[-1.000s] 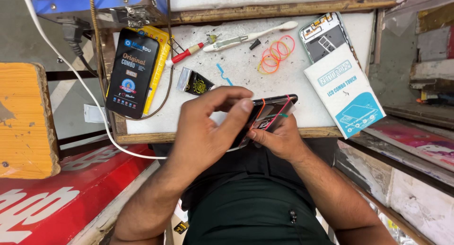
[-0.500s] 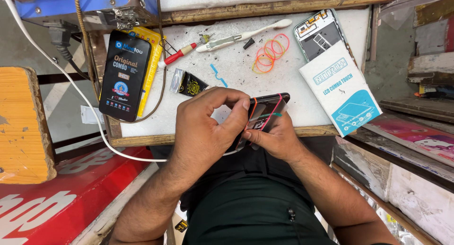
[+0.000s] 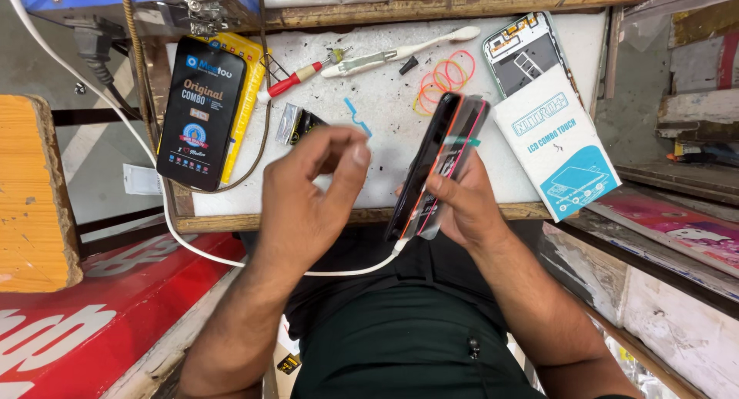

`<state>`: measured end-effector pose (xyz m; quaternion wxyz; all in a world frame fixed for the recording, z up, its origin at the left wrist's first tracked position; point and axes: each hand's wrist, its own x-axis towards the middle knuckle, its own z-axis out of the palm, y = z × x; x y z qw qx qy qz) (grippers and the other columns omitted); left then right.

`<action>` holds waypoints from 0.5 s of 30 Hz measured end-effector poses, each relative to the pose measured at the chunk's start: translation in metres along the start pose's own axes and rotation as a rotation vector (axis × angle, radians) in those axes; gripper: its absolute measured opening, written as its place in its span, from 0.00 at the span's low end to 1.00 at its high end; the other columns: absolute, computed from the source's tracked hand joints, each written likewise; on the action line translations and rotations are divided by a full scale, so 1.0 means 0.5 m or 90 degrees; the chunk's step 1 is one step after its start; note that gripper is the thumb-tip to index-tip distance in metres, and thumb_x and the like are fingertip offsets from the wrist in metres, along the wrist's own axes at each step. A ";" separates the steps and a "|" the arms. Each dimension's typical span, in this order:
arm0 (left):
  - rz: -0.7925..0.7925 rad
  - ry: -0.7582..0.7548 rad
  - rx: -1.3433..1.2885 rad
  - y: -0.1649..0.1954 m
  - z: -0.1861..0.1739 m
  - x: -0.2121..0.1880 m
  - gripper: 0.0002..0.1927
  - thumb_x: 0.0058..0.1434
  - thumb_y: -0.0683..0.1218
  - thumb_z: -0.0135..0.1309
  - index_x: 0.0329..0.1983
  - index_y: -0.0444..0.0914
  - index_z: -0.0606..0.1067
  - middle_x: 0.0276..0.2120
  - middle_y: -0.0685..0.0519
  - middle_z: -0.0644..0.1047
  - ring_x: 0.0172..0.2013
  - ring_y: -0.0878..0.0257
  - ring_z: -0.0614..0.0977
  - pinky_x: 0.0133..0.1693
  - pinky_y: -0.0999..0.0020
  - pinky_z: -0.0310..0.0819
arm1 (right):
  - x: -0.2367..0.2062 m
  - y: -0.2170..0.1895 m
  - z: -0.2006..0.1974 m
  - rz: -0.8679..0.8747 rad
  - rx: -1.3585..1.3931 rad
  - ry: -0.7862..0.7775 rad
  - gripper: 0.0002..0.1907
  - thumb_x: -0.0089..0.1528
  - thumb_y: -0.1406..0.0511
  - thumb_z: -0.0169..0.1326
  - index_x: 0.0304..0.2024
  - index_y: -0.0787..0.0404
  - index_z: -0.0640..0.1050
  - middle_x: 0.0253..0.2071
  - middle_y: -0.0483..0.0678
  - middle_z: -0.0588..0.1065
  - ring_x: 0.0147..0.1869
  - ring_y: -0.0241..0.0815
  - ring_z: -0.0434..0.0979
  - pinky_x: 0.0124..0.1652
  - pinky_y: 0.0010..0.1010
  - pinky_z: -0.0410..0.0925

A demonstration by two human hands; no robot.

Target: The person applies adhesive to the edges of a smartphone screen assembly, then secures it with multiple rubber bands. The person then removes the battery from a disassembled phone chassis and places it on the table. The person handles a yellow battery packaging and a phone screen box.

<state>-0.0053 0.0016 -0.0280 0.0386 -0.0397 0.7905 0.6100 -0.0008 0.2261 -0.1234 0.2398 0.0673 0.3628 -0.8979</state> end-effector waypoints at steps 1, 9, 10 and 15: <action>0.002 -0.010 0.094 -0.011 -0.009 -0.007 0.11 0.70 0.47 0.58 0.48 0.35 0.78 0.36 0.50 0.84 0.35 0.63 0.85 0.38 0.70 0.79 | 0.004 -0.004 0.000 0.001 0.009 0.008 0.25 0.61 0.64 0.70 0.52 0.64 0.70 0.41 0.50 0.77 0.45 0.47 0.83 0.46 0.42 0.79; -0.057 -0.037 0.586 -0.086 -0.045 -0.102 0.22 0.54 0.61 0.66 0.31 0.38 0.75 0.25 0.50 0.78 0.24 0.52 0.80 0.24 0.57 0.73 | 0.007 -0.007 -0.005 0.015 0.053 0.036 0.28 0.60 0.65 0.69 0.55 0.62 0.67 0.43 0.52 0.77 0.47 0.50 0.83 0.43 0.42 0.79; -0.069 -0.035 0.574 -0.092 -0.047 -0.107 0.22 0.54 0.60 0.66 0.31 0.39 0.75 0.26 0.51 0.78 0.24 0.53 0.80 0.24 0.57 0.73 | 0.006 -0.008 -0.006 0.011 0.056 0.036 0.28 0.60 0.65 0.69 0.55 0.61 0.67 0.43 0.51 0.77 0.47 0.50 0.83 0.43 0.42 0.79; -0.119 -0.083 0.595 -0.097 -0.080 -0.113 0.18 0.56 0.57 0.64 0.34 0.41 0.74 0.29 0.52 0.78 0.28 0.52 0.81 0.28 0.55 0.75 | 0.013 -0.015 -0.001 0.000 0.067 0.021 0.26 0.62 0.65 0.67 0.56 0.60 0.67 0.44 0.52 0.76 0.47 0.50 0.83 0.43 0.40 0.78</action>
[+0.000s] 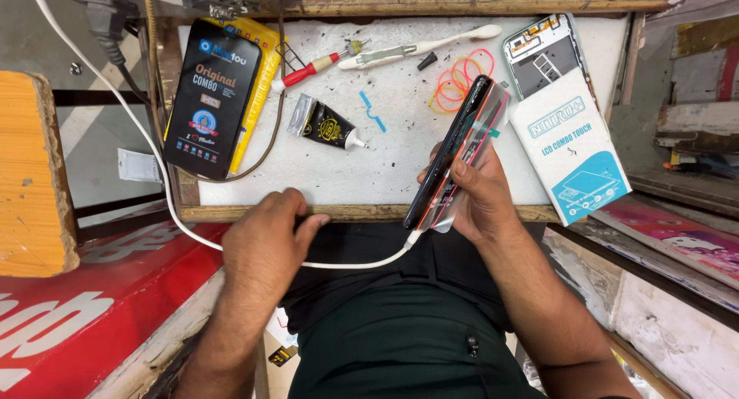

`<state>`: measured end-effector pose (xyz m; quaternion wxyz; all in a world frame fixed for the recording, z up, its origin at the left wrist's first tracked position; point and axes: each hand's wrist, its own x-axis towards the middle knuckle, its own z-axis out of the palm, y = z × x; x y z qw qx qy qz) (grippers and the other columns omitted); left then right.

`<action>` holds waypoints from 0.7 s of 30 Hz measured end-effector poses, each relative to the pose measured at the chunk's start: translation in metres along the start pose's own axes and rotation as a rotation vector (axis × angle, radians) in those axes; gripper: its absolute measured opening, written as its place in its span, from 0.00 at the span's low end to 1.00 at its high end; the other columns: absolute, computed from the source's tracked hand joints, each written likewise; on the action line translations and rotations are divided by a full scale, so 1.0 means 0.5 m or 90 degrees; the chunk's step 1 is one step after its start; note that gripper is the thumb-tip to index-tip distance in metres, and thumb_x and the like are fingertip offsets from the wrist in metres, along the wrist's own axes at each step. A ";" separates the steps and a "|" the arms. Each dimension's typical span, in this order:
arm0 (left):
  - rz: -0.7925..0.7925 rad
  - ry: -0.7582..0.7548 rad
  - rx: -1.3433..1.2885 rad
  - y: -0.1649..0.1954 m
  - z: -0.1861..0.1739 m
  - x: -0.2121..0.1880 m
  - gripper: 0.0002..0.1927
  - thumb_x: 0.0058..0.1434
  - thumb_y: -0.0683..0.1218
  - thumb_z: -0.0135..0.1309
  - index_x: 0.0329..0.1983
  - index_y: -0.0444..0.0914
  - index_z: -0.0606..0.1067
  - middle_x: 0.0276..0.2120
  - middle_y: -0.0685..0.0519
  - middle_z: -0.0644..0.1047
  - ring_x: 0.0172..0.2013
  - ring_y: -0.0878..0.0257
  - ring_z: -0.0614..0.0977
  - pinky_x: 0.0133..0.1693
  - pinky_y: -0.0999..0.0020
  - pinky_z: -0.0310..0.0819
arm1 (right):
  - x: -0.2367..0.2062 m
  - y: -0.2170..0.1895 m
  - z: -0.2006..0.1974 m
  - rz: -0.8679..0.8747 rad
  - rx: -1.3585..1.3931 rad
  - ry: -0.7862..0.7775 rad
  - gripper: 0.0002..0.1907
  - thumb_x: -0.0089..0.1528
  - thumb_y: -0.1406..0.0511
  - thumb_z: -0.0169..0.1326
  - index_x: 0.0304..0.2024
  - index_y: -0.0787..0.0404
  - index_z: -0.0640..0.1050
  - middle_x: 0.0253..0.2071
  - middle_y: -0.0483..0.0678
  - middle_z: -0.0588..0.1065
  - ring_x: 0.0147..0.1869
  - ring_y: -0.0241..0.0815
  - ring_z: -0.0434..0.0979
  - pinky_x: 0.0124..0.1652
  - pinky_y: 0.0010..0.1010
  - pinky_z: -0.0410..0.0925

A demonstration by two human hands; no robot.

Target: The person applies adhesive to the edges of a smartphone screen assembly, then secures it with multiple rubber bands. The person then removes the battery from a disassembled phone chassis and places it on the table. The person handles a yellow battery packaging and a phone screen box.

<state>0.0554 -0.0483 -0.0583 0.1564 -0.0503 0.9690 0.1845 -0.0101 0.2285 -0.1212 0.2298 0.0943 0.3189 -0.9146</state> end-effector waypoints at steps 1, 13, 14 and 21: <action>-0.005 0.008 0.016 -0.002 -0.007 -0.004 0.16 0.57 0.55 0.64 0.37 0.41 0.75 0.30 0.51 0.78 0.30 0.51 0.82 0.29 0.55 0.75 | -0.001 -0.001 0.005 -0.002 -0.007 0.006 0.26 0.63 0.66 0.67 0.56 0.60 0.66 0.44 0.52 0.76 0.47 0.49 0.83 0.44 0.41 0.78; 0.140 -0.058 -0.568 0.130 0.001 0.002 0.59 0.50 0.53 0.71 0.76 0.35 0.48 0.62 0.39 0.72 0.56 0.48 0.78 0.57 0.54 0.74 | -0.054 -0.026 0.127 -0.063 -0.230 0.067 0.36 0.65 0.64 0.61 0.71 0.63 0.60 0.61 0.53 0.70 0.65 0.45 0.72 0.64 0.42 0.69; 0.155 -0.042 -0.527 0.143 0.004 0.002 0.61 0.49 0.54 0.73 0.76 0.35 0.47 0.62 0.37 0.70 0.58 0.47 0.77 0.58 0.54 0.72 | -0.060 -0.031 0.134 -0.042 -0.198 0.054 0.38 0.65 0.62 0.60 0.72 0.61 0.57 0.62 0.53 0.69 0.66 0.46 0.72 0.63 0.44 0.69; 0.205 0.063 -0.441 0.166 0.022 -0.001 0.62 0.49 0.53 0.74 0.76 0.34 0.46 0.64 0.32 0.66 0.63 0.39 0.72 0.61 0.50 0.70 | -0.079 -0.052 0.148 0.021 -0.107 -0.036 0.44 0.67 0.53 0.51 0.78 0.63 0.50 0.72 0.59 0.63 0.75 0.53 0.66 0.71 0.49 0.61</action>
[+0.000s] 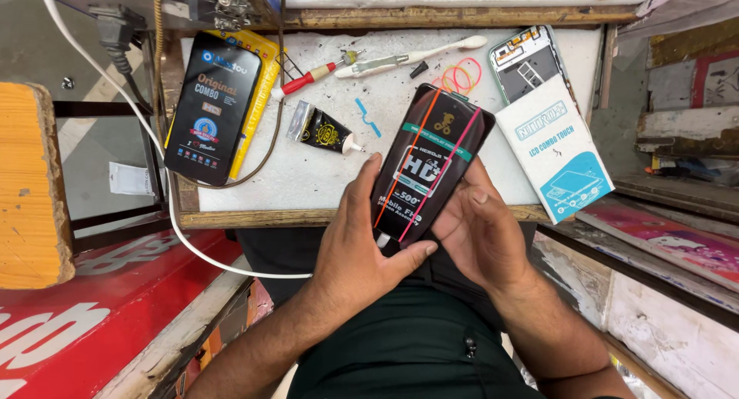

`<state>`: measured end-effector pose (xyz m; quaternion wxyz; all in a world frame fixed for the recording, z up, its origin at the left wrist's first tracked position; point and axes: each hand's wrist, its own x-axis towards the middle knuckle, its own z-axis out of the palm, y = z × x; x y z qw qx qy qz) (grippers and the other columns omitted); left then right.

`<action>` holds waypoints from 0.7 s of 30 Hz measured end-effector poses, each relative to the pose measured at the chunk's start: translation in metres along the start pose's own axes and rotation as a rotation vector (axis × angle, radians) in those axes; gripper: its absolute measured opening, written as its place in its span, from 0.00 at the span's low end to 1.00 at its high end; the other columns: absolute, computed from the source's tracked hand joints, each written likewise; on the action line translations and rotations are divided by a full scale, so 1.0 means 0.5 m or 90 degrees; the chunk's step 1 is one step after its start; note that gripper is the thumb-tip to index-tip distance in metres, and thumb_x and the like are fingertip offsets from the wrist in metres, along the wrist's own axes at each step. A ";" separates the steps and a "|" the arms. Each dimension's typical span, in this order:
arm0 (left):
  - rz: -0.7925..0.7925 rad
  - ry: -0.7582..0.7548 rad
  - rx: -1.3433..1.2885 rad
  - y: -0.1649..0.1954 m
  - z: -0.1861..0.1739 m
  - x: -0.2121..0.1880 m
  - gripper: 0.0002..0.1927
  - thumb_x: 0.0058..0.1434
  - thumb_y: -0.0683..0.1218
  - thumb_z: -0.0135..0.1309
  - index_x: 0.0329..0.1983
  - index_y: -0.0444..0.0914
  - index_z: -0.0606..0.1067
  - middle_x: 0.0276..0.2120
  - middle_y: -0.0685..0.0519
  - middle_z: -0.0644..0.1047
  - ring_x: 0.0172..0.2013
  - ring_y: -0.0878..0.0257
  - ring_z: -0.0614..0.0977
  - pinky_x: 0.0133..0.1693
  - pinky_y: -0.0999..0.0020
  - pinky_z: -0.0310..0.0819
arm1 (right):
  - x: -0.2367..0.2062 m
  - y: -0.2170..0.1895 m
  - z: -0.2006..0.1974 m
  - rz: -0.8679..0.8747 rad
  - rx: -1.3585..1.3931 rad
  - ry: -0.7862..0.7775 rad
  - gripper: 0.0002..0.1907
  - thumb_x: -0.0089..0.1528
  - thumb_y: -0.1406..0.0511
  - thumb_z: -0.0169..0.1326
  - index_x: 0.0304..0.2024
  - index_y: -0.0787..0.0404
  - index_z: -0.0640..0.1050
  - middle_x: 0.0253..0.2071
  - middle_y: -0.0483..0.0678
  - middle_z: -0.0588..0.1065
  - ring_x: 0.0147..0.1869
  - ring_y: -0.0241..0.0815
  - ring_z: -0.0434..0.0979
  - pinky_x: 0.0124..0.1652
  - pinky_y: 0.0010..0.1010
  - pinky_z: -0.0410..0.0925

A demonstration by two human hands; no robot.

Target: The person applies adhesive to the edges of a smartphone screen assembly, then secures it with multiple rubber bands. The person then removes the battery from a disassembled phone chassis and places it on the table. The person handles a yellow battery packaging and a phone screen box.

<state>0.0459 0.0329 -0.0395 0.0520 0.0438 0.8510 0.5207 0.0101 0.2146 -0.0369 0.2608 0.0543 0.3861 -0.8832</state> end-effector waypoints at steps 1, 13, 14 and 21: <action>-0.022 -0.003 -0.011 -0.002 0.002 -0.001 0.61 0.50 0.52 0.73 0.76 0.35 0.46 0.62 0.33 0.67 0.62 0.41 0.73 0.60 0.51 0.71 | -0.001 0.000 0.000 -0.001 0.006 -0.001 0.44 0.67 0.54 0.51 0.78 0.64 0.50 0.72 0.59 0.62 0.75 0.53 0.65 0.71 0.50 0.61; -0.150 -0.063 -0.507 -0.050 -0.002 0.007 0.50 0.61 0.38 0.64 0.79 0.38 0.46 0.58 0.44 0.71 0.56 0.62 0.78 0.58 0.65 0.77 | 0.004 0.000 -0.025 0.029 -0.017 0.008 0.39 0.67 0.60 0.52 0.76 0.69 0.54 0.67 0.59 0.67 0.68 0.50 0.71 0.64 0.45 0.67; -0.150 -0.064 -0.532 -0.052 0.001 0.008 0.50 0.61 0.38 0.64 0.79 0.38 0.46 0.58 0.44 0.72 0.56 0.62 0.78 0.58 0.66 0.76 | 0.003 0.002 -0.028 0.023 -0.021 0.012 0.39 0.67 0.59 0.52 0.75 0.69 0.55 0.66 0.59 0.68 0.67 0.50 0.71 0.64 0.44 0.67; -0.110 -0.091 -0.472 -0.042 -0.005 0.018 0.52 0.61 0.38 0.65 0.81 0.38 0.46 0.60 0.43 0.74 0.59 0.59 0.77 0.62 0.64 0.72 | -0.014 0.014 -0.075 -0.042 -0.068 0.033 0.41 0.68 0.61 0.58 0.77 0.69 0.56 0.62 0.61 0.71 0.62 0.49 0.78 0.60 0.41 0.72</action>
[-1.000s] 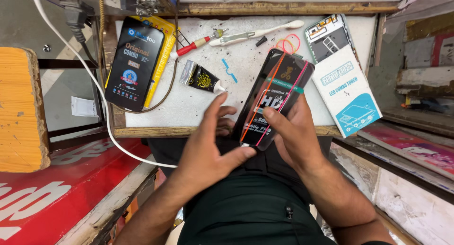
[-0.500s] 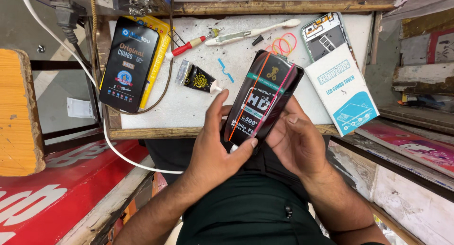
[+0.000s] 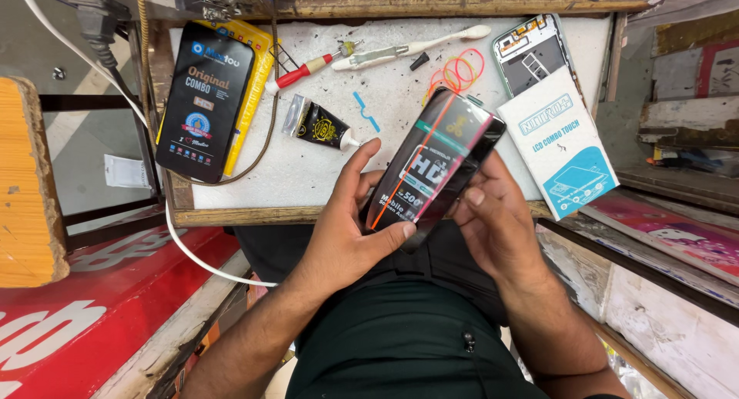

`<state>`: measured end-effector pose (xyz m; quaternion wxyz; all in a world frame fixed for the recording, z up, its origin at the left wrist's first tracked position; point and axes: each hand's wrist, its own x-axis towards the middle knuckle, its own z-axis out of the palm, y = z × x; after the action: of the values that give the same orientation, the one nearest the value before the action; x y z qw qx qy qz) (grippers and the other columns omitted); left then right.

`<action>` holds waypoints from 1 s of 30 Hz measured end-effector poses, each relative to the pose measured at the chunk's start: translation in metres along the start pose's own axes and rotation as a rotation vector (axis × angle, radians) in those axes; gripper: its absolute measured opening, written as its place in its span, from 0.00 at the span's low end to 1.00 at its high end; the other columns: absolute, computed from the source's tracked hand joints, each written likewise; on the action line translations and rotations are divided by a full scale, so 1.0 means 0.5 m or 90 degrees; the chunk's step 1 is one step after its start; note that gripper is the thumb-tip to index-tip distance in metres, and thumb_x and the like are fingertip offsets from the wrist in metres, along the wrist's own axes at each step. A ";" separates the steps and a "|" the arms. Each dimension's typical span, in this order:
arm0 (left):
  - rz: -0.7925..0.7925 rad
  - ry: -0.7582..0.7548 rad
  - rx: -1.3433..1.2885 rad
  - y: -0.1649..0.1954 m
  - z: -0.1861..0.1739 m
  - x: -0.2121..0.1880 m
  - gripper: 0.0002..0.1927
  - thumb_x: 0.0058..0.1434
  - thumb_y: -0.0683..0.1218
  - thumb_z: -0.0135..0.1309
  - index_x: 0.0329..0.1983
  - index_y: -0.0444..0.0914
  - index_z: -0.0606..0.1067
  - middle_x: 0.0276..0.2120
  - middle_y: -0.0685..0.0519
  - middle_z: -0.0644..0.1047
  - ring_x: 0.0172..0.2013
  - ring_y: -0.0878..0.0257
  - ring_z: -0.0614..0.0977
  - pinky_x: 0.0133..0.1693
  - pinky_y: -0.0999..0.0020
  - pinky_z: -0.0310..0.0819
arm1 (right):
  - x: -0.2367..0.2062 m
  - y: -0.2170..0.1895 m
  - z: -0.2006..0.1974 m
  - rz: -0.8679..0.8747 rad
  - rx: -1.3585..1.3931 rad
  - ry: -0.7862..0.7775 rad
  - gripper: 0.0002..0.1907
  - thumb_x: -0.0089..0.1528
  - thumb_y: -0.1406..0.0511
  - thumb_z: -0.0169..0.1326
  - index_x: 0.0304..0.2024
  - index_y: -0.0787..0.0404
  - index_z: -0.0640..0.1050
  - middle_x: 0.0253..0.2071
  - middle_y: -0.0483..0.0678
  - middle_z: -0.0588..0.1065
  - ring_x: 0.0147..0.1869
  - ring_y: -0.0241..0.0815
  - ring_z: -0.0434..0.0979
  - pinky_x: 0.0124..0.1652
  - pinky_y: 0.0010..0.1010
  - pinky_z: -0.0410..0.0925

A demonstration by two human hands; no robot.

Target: The person applies adhesive to the edges of a smartphone screen assembly, then secures it with multiple rubber bands. The person then removes the battery from a disassembled phone chassis and places it on the table. The person handles a yellow battery packaging and a phone screen box.

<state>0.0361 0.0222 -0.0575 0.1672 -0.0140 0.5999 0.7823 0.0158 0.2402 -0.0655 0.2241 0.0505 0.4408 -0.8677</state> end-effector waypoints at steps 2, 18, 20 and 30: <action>-0.035 -0.005 0.124 0.021 -0.006 -0.004 0.51 0.57 0.39 0.65 0.79 0.39 0.49 0.57 0.43 0.77 0.54 0.60 0.81 0.57 0.65 0.75 | -0.002 0.003 -0.021 -0.010 -0.028 0.047 0.45 0.63 0.66 0.61 0.76 0.66 0.52 0.62 0.59 0.71 0.60 0.48 0.79 0.55 0.40 0.74; -0.074 -0.346 0.446 0.129 -0.037 0.021 0.50 0.48 0.45 0.65 0.74 0.48 0.55 0.52 0.44 0.81 0.49 0.43 0.83 0.48 0.53 0.78 | 0.078 -0.140 0.011 0.576 -0.799 -0.443 0.51 0.49 0.58 0.73 0.73 0.47 0.65 0.47 0.51 0.86 0.41 0.45 0.86 0.43 0.33 0.74; -0.033 -0.354 0.462 0.129 -0.037 0.026 0.48 0.47 0.45 0.66 0.72 0.48 0.58 0.50 0.44 0.81 0.49 0.43 0.83 0.48 0.52 0.78 | 0.081 -0.097 0.039 0.423 -0.847 -0.502 0.42 0.50 0.58 0.75 0.63 0.55 0.70 0.48 0.52 0.82 0.47 0.38 0.81 0.47 0.29 0.72; -0.272 -0.132 0.542 0.148 -0.218 -0.094 0.34 0.48 0.54 0.67 0.61 0.52 0.75 0.26 0.52 0.85 0.26 0.58 0.85 0.30 0.63 0.78 | 0.067 0.014 -0.079 0.505 -0.288 -0.443 0.37 0.48 0.64 0.74 0.57 0.64 0.73 0.40 0.44 0.80 0.42 0.31 0.80 0.42 0.25 0.75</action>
<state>0.0404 -0.1085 -0.0086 0.3737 0.0105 0.8306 0.4128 -0.0155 0.2561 -0.1042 0.6695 -0.1258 0.4629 -0.5671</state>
